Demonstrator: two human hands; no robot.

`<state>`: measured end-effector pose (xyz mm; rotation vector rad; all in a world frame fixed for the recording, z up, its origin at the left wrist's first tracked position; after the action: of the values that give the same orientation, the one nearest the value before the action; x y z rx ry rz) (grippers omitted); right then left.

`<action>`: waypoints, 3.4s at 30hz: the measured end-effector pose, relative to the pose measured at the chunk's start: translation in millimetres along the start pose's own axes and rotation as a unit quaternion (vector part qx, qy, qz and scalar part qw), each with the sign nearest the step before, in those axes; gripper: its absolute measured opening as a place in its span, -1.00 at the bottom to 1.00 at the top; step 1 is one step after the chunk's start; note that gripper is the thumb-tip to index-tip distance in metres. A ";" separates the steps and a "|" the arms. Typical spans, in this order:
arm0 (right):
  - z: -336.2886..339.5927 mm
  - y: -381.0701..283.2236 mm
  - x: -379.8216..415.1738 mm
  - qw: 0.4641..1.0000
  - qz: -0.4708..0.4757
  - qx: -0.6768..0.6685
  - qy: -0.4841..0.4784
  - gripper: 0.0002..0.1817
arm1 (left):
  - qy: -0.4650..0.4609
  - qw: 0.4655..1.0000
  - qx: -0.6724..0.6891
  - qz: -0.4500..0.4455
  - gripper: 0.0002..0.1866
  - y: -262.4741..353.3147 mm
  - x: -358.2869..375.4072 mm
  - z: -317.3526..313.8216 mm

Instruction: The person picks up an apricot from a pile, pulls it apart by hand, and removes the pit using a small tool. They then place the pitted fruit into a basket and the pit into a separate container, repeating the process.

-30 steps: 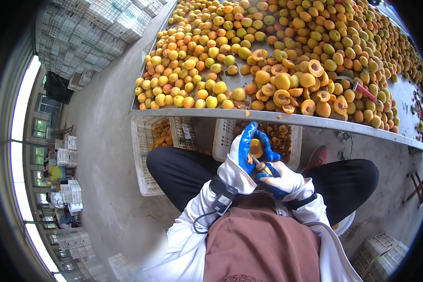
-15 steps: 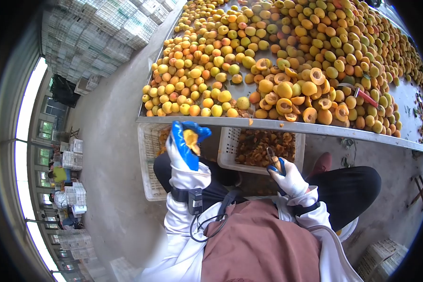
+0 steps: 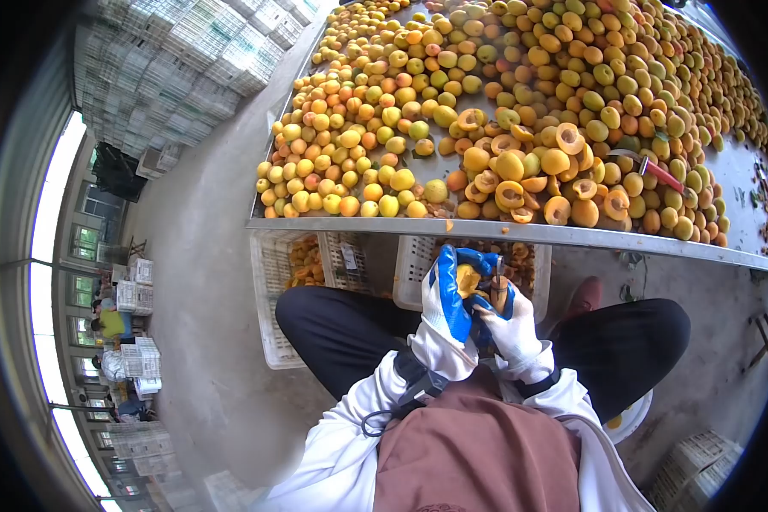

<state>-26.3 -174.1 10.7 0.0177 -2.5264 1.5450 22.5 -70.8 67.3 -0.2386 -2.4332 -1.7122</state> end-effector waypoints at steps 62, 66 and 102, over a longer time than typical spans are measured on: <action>-57.6 -84.4 7.9 0.941 0.061 0.301 -0.142 -0.78 | -0.145 0.987 -0.064 -0.012 -0.35 34.8 -28.9 35.9; -56.2 -78.7 7.8 0.965 0.008 0.232 -0.125 -0.78 | -0.122 0.984 -0.111 -0.075 -0.39 38.8 -21.3 32.3; -42.7 -52.1 17.4 0.933 -0.262 0.020 -0.248 -0.74 | -0.051 0.978 -0.155 -0.134 -0.32 57.0 -4.1 19.4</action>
<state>-31.8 -158.9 78.4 1.1194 -2.5058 1.4894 38.4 -33.7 112.2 -0.0340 -2.3430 -2.2496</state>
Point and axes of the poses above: each hand's wrist, its own x-axis away from the middle knuckle, its own z-axis out of the back of the hand, y = z × x, the point moved 4 cm from there along -x, towards the middle knuckle, and after that the axes turned 8 degrees about -x, right-handed, at the moved point
